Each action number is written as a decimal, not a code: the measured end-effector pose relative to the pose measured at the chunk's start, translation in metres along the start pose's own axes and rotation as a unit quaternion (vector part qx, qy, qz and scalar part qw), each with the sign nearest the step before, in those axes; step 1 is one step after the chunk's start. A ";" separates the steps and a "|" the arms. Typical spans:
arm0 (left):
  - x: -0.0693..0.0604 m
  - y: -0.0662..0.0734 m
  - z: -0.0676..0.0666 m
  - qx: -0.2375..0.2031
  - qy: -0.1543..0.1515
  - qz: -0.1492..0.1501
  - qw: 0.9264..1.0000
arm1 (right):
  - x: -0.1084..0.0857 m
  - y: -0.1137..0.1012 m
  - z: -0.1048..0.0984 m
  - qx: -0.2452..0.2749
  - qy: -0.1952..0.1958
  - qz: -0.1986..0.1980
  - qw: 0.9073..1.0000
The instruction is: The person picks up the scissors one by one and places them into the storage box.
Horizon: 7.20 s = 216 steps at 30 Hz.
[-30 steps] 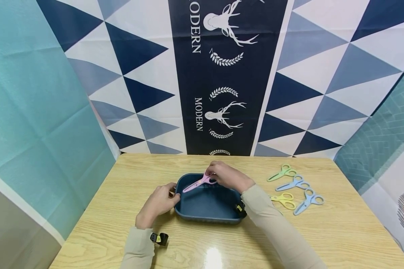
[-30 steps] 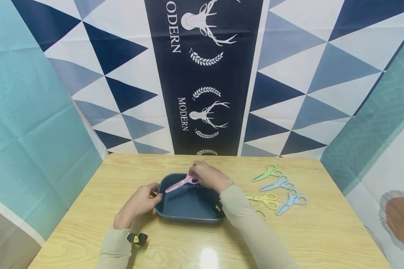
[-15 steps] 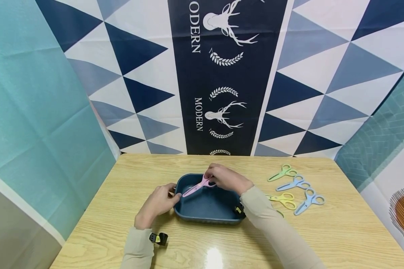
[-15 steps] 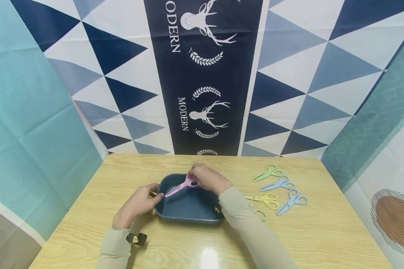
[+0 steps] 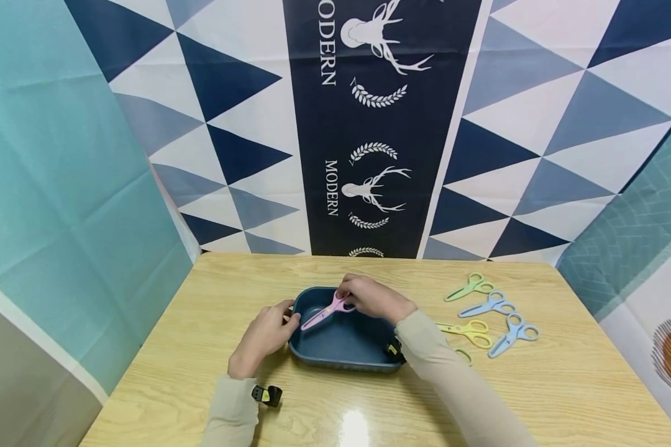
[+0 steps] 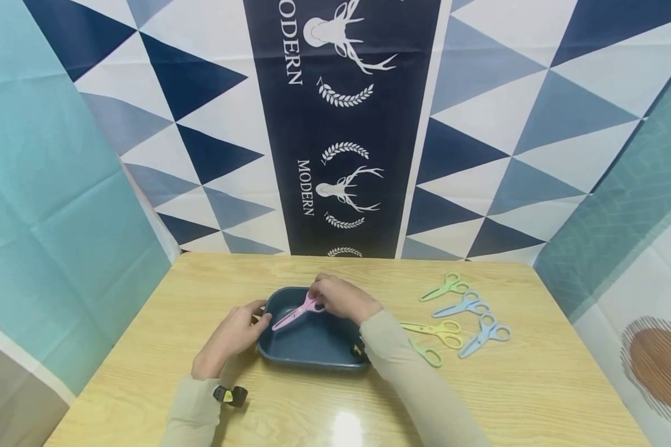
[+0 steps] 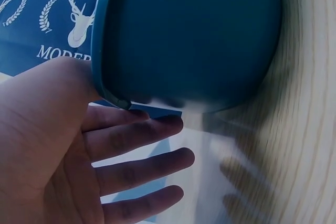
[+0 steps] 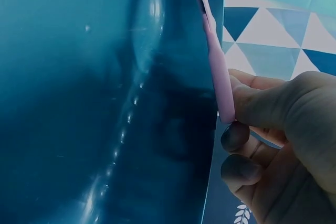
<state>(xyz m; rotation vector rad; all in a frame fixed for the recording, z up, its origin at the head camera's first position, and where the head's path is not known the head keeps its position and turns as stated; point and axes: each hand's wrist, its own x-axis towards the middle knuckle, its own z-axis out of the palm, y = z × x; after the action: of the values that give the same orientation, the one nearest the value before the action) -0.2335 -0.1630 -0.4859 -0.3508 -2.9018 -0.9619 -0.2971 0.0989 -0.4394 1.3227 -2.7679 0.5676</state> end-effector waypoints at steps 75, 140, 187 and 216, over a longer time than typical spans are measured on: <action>-0.001 0.001 0.002 0.046 0.046 0.005 0.998 | 0.002 -0.006 0.025 -0.006 -0.074 0.023 0.997; -0.002 0.004 0.002 0.044 0.049 -0.005 0.998 | 0.000 -0.012 0.019 0.008 -0.081 0.040 0.996; 0.000 0.001 0.002 0.029 0.045 -0.004 0.999 | -0.028 -0.014 -0.030 0.050 0.000 0.082 0.995; 0.001 0.003 0.000 0.027 0.041 -0.010 0.999 | -0.062 -0.003 -0.030 0.048 0.104 0.105 0.988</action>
<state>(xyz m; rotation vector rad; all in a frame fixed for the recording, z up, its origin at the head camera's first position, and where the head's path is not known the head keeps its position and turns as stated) -0.2337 -0.1604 -0.4846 -0.2725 -2.8559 -0.8764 -0.2589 0.1533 -0.4215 0.9280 -2.7519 0.8069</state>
